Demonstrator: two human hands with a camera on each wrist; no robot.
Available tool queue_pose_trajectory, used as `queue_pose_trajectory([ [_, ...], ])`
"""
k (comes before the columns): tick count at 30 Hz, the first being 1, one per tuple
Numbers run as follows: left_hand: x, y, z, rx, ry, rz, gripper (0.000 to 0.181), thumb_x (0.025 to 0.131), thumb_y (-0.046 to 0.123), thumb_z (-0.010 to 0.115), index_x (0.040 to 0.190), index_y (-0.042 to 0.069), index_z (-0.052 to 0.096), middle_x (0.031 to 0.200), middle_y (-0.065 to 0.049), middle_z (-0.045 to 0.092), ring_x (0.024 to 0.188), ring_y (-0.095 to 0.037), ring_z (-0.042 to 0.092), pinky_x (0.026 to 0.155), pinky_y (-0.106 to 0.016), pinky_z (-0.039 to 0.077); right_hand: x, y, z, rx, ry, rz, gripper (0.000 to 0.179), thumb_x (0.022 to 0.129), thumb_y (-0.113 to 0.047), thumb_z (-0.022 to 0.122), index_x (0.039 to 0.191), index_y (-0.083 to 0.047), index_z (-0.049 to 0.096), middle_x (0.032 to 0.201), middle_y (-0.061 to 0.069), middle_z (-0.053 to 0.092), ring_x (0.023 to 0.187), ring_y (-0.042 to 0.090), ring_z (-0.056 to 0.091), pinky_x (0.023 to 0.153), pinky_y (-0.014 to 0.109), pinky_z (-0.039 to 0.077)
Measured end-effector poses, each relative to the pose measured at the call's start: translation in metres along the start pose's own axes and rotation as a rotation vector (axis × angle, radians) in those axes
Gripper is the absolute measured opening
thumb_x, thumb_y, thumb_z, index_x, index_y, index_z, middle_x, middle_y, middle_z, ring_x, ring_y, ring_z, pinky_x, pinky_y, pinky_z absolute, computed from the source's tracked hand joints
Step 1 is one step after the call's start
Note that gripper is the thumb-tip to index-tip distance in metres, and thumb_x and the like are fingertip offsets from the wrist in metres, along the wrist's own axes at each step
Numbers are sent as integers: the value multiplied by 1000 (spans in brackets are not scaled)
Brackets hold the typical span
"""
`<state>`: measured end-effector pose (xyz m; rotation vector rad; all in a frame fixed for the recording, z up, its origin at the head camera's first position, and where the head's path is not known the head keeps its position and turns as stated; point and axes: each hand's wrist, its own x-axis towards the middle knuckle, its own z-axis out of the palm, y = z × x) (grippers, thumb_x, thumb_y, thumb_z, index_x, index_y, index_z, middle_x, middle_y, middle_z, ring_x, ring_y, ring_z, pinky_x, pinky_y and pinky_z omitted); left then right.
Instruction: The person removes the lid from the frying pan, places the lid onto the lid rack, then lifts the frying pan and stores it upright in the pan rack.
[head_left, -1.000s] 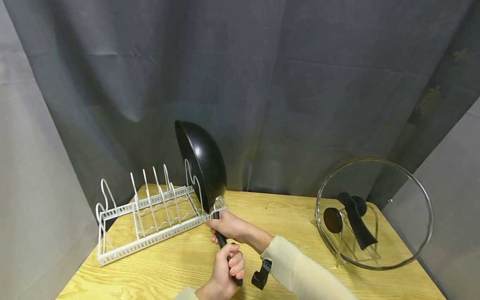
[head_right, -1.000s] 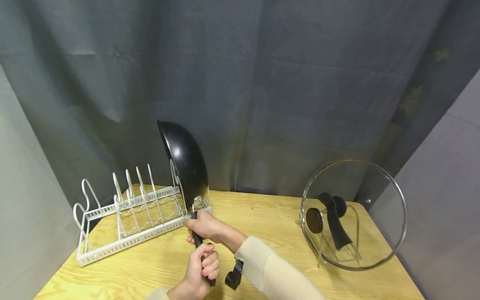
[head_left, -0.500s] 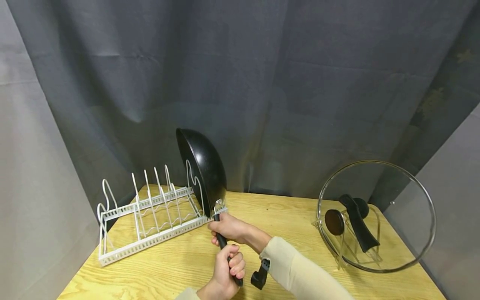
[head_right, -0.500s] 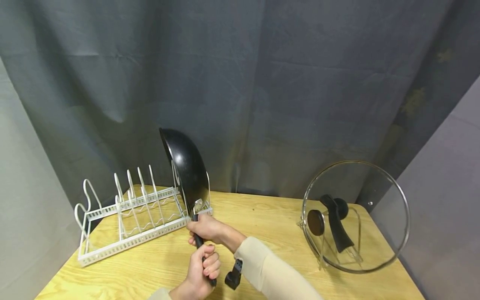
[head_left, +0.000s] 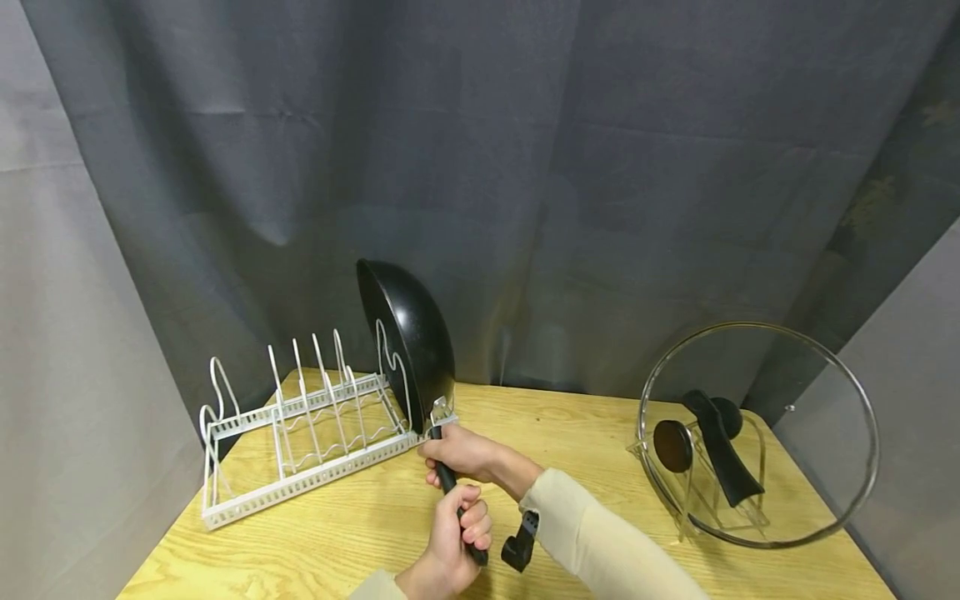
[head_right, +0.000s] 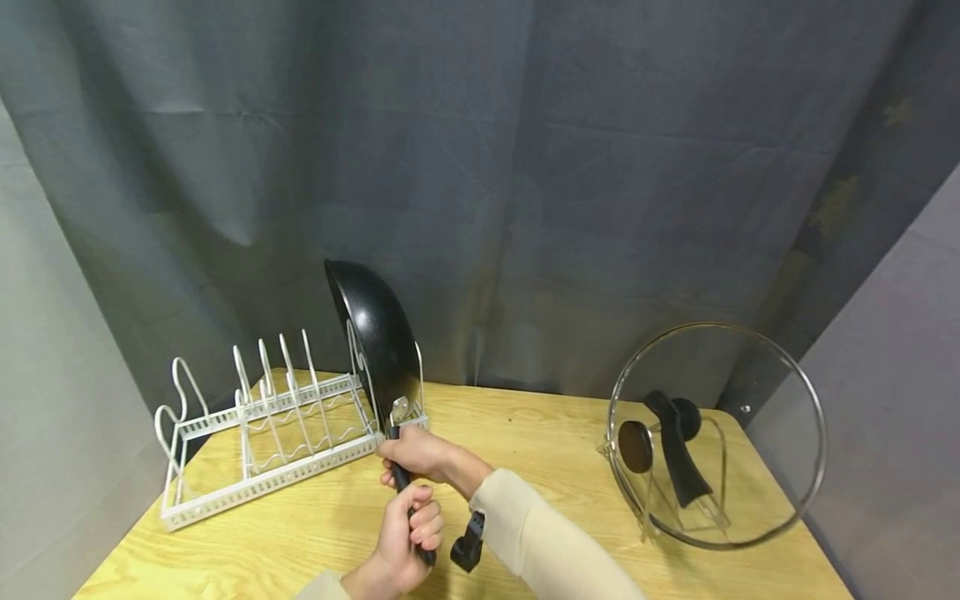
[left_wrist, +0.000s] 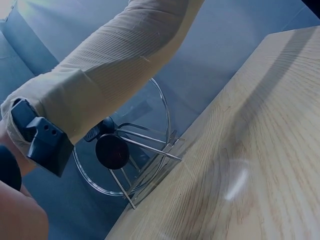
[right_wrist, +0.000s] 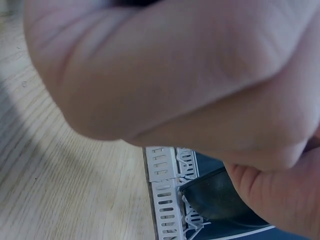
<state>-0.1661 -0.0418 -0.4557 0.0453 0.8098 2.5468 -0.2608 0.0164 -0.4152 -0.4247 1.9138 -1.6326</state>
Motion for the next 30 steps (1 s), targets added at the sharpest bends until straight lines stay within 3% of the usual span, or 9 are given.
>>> queue_pose_trajectory([
  [9,4,2,-2,44,40,13,29,90,14,36,62,21,33,47,13,31,38,3,35,41,-12,31,6,-3,-5,13,-40,34,23,89,-3,49,66,-4,45,59,4,46,48,9,53,47,20,48],
  [21,10,4,-7,29,43,2,28,92,13,39,65,18,35,50,12,32,39,2,35,42,-12,35,11,-3,-8,37,-40,52,23,89,-2,49,66,-4,47,58,5,49,49,10,54,48,20,48],
  [30,14,-1,-13,76,108,30,29,94,13,44,66,18,38,52,11,32,43,2,34,45,-11,35,16,2,-9,11,-10,72,21,89,-6,50,68,-4,48,59,4,49,49,12,56,47,22,50],
])
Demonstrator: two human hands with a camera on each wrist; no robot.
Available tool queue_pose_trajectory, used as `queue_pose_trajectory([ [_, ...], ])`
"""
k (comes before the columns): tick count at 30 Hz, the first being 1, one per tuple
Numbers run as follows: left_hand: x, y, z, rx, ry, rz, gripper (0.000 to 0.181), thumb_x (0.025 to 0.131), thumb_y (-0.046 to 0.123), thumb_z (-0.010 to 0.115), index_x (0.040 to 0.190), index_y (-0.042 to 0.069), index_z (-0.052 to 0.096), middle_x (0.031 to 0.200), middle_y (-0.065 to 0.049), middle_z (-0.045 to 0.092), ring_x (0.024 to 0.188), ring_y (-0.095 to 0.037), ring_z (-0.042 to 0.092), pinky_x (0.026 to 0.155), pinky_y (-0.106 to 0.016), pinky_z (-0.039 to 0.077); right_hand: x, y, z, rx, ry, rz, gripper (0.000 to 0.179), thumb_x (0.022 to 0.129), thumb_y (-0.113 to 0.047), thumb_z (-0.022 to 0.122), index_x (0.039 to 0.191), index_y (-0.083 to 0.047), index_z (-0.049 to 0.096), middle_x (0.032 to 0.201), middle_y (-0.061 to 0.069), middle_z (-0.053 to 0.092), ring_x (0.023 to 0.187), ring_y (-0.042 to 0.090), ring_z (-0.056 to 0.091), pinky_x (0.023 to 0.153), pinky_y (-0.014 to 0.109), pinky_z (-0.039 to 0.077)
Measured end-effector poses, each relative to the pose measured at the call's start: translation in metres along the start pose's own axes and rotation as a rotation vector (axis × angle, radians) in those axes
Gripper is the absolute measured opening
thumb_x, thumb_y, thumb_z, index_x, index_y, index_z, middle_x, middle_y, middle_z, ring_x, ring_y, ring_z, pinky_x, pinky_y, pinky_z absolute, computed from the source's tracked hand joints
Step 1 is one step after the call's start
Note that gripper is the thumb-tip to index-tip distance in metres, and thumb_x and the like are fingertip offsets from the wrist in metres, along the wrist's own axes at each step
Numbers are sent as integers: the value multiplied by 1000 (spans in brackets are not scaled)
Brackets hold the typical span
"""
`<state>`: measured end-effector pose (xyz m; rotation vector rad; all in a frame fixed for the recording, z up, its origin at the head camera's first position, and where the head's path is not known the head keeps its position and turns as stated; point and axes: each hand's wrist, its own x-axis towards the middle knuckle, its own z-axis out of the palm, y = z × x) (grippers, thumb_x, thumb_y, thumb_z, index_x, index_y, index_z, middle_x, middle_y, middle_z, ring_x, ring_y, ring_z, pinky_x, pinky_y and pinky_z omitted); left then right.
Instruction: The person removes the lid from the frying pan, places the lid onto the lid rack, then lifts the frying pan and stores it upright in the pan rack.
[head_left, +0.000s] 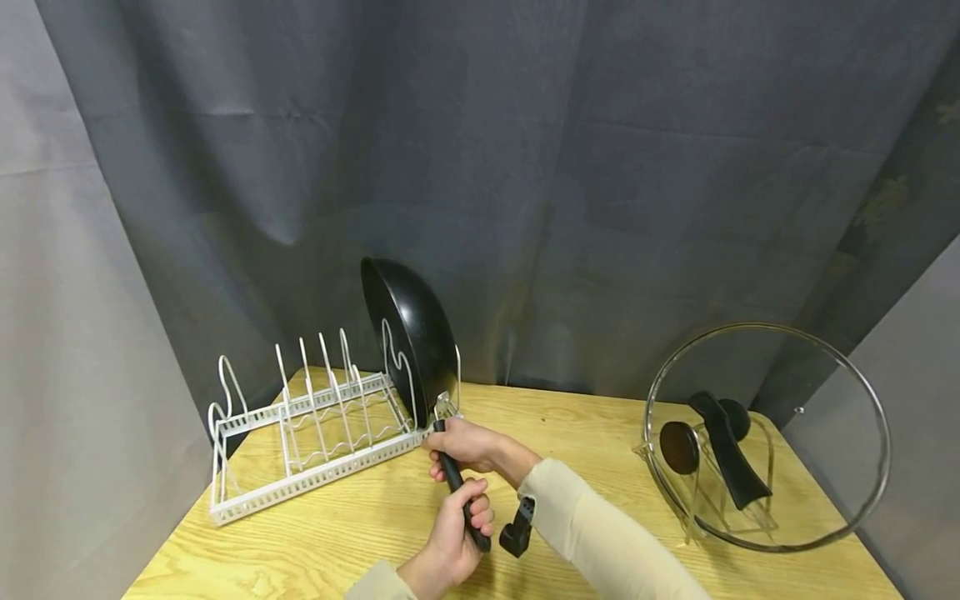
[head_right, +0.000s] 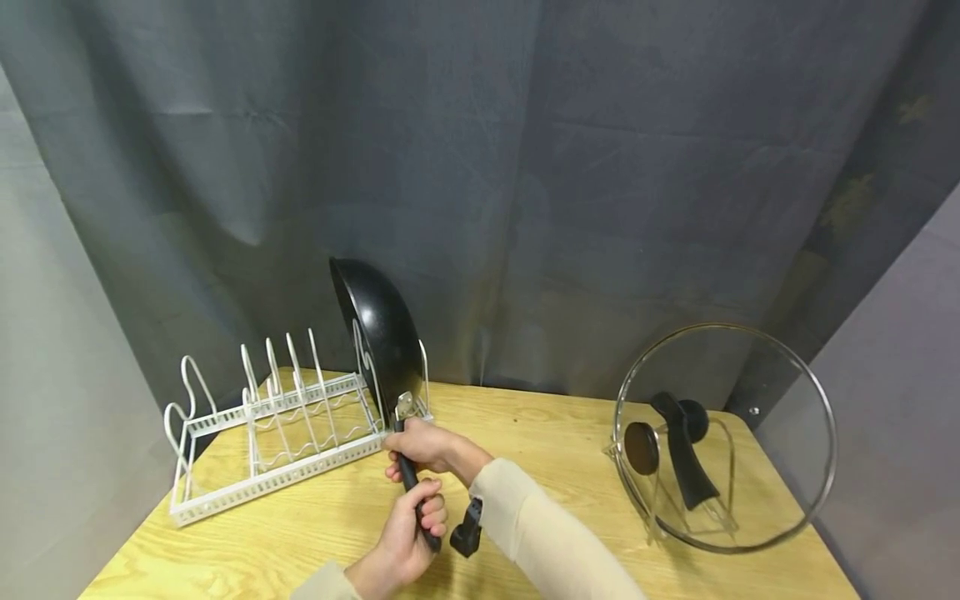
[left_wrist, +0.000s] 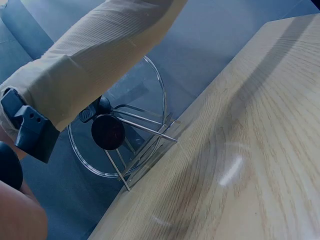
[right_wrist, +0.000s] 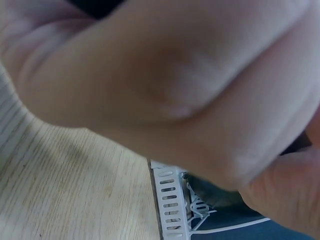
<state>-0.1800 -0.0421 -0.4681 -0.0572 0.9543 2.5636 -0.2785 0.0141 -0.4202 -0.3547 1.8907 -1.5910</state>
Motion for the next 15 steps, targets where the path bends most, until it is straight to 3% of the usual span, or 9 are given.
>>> queue_pose_trajectory([
  [9,8,-11,-5,79,45,16,25,90,12,45,66,18,38,53,11,32,44,1,34,46,-12,34,2,7,-3,-16,-15,9,23,91,-4,48,68,-4,46,59,4,47,47,12,53,47,22,49],
  [15,11,-13,-6,84,53,34,21,87,9,45,69,17,39,53,10,31,43,1,32,44,-12,34,3,8,-5,-32,-22,3,23,90,-4,49,67,-3,47,59,5,47,47,12,54,47,23,49],
])
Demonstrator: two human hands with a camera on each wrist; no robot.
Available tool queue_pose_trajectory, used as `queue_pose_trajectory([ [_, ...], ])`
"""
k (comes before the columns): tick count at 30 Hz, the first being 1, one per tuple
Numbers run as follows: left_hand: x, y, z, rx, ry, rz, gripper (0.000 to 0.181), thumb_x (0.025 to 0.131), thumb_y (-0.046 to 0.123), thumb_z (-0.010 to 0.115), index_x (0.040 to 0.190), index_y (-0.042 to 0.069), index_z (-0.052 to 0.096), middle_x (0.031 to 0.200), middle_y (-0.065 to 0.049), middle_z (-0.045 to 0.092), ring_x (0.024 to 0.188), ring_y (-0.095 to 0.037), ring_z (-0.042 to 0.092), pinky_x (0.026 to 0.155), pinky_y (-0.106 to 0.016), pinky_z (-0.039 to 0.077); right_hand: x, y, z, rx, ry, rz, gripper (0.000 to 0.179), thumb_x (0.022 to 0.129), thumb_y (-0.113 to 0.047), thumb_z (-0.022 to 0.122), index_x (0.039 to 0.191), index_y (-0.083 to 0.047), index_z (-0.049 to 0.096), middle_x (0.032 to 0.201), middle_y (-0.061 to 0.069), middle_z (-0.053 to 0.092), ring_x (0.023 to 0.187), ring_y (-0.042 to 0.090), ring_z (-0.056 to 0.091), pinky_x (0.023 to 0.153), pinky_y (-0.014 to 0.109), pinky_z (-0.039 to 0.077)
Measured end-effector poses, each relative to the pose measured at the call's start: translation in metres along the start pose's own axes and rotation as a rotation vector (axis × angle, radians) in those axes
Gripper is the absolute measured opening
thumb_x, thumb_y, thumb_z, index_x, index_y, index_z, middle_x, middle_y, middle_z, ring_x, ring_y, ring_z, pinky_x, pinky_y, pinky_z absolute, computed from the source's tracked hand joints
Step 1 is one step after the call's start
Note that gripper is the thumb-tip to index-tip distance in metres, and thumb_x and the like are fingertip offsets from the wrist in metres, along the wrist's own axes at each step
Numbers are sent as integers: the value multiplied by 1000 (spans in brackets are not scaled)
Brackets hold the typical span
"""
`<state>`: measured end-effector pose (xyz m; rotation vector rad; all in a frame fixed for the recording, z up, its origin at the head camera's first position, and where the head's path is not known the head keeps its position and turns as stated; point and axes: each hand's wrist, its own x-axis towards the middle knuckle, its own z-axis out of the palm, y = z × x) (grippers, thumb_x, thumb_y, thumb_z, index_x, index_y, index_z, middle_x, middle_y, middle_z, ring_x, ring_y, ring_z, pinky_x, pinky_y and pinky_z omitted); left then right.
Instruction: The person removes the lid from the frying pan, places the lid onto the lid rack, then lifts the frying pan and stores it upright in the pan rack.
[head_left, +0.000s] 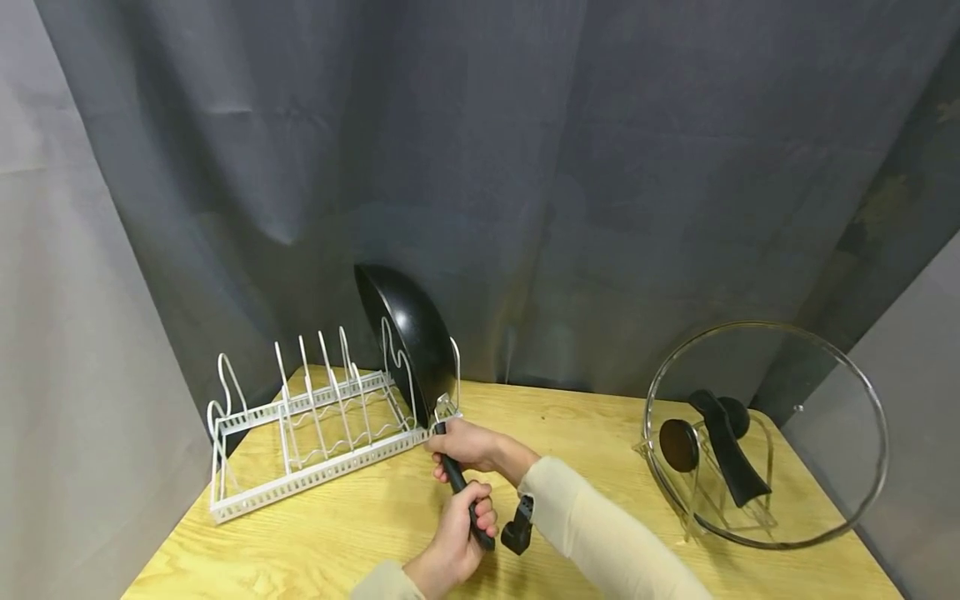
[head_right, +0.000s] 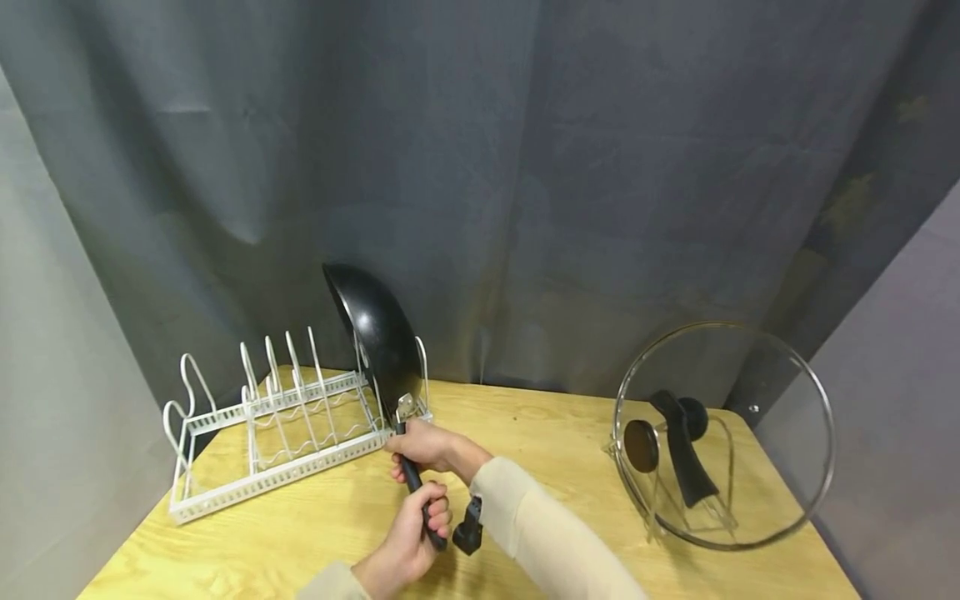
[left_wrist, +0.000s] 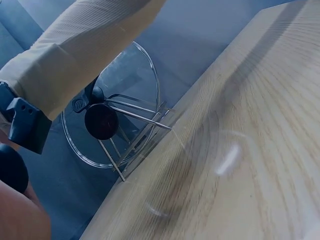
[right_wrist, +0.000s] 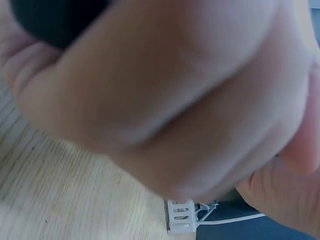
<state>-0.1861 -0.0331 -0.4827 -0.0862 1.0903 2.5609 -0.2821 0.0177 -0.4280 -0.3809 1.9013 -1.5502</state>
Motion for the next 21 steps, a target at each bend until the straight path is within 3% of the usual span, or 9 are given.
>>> queue_pose_trajectory([
  [12,3,0,-1,13,1,2,23,87,9,46,66,17,39,53,10,33,44,1,33,44,-13,35,1,0,-3,-12,-19,14,22,91,-5,49,68,-3,47,60,5,48,48,12,54,47,23,49],
  [21,5,-4,-6,42,28,-1,24,86,10,48,65,17,41,52,10,37,43,0,37,46,-15,37,3,5,-2,-18,16,10,22,91,-7,51,70,-3,47,60,5,47,47,12,54,47,23,49],
])
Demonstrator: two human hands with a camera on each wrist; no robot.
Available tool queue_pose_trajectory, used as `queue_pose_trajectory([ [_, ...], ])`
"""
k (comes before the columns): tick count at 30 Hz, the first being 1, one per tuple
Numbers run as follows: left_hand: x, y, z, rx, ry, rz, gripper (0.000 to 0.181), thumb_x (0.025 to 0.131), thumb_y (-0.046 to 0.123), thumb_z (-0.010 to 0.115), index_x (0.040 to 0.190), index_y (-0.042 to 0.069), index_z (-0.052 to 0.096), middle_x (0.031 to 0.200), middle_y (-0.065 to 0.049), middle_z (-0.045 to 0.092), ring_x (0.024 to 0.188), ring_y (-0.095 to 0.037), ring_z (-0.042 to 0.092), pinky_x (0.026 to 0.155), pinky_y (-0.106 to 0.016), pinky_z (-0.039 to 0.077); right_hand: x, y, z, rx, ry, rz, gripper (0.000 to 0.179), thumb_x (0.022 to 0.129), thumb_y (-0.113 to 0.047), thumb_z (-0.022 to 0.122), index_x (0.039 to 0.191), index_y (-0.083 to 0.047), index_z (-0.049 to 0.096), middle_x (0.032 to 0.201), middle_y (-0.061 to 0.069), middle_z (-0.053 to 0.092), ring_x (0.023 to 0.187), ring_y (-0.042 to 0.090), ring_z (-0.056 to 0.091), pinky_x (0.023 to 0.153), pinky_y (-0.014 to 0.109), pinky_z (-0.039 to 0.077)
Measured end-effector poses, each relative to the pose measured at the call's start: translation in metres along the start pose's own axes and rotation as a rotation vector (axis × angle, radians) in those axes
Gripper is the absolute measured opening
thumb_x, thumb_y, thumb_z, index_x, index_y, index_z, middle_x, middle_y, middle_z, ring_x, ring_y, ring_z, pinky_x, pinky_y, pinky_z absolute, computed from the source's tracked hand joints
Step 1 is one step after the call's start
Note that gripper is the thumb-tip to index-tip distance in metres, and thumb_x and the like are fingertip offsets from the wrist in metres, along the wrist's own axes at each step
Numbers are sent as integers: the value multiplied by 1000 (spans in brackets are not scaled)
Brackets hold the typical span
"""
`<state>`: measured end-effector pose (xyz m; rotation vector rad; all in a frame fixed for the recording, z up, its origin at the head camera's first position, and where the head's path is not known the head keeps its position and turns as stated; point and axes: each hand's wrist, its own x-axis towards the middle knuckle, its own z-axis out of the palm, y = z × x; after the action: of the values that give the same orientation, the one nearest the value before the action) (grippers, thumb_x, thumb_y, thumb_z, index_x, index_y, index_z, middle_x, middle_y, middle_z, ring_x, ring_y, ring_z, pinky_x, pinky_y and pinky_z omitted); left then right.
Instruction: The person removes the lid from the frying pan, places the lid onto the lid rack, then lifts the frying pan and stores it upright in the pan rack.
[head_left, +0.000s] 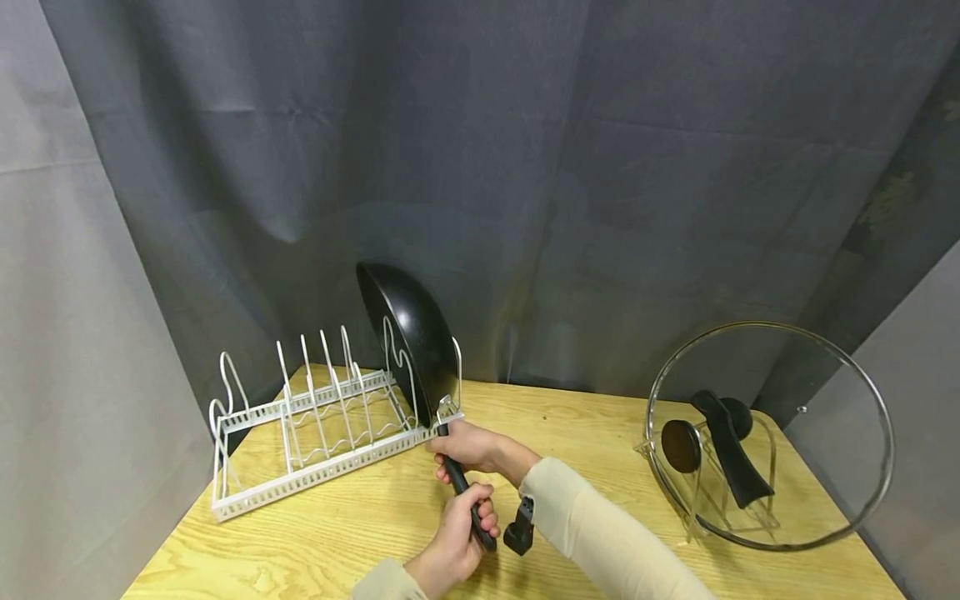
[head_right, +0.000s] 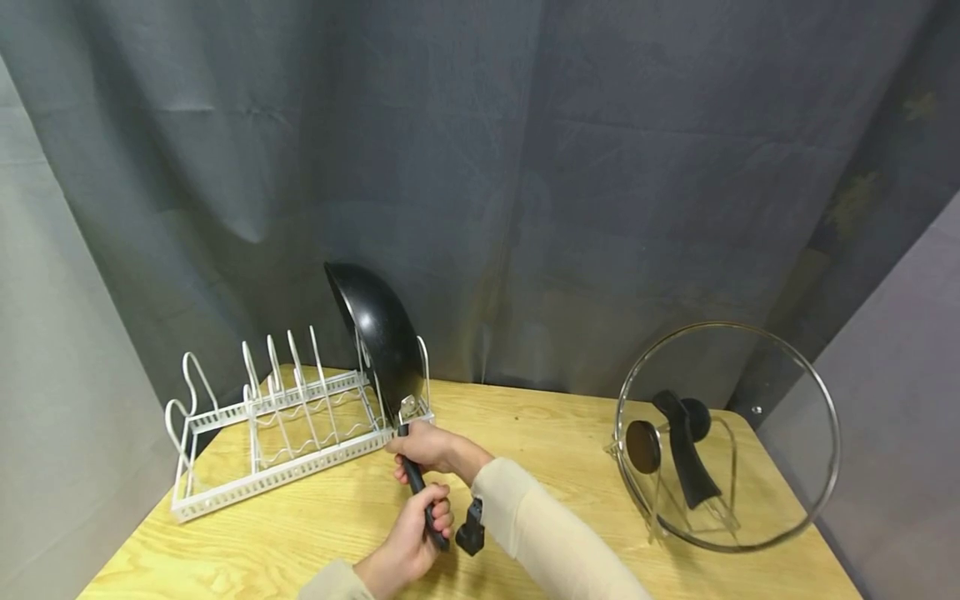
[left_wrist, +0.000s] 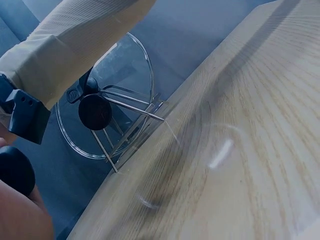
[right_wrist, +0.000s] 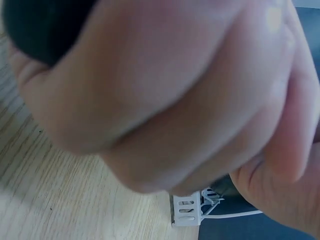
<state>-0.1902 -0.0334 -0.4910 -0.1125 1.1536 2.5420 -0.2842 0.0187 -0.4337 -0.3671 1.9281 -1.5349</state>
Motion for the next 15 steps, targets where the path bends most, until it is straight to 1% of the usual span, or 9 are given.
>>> queue_pose_trajectory([
  [3,1,0,-1,33,24,-2,25,86,12,50,63,17,41,52,9,39,44,-2,40,48,-17,39,1,0,0,-1,9,7,22,91,-9,53,71,-3,47,60,5,48,47,12,55,47,23,50],
  [7,3,0,-4,80,47,-21,25,87,14,52,63,17,44,54,8,43,47,-5,44,53,-21,43,1,2,0,5,14,8,20,92,-9,54,74,-2,48,60,7,50,48,13,55,48,24,50],
  [11,3,0,-8,146,70,-35,21,88,19,56,69,14,49,58,5,46,52,-7,48,58,-25,48,1,4,-1,22,6,14,15,93,-11,55,86,-2,45,61,8,52,48,13,56,49,25,51],
  [15,1,0,-13,234,85,-33,19,88,23,58,74,12,51,61,3,51,56,-9,54,61,-27,52,-1,6,-1,31,1,17,17,94,-12,56,94,-3,42,63,9,53,51,14,57,52,27,53],
])
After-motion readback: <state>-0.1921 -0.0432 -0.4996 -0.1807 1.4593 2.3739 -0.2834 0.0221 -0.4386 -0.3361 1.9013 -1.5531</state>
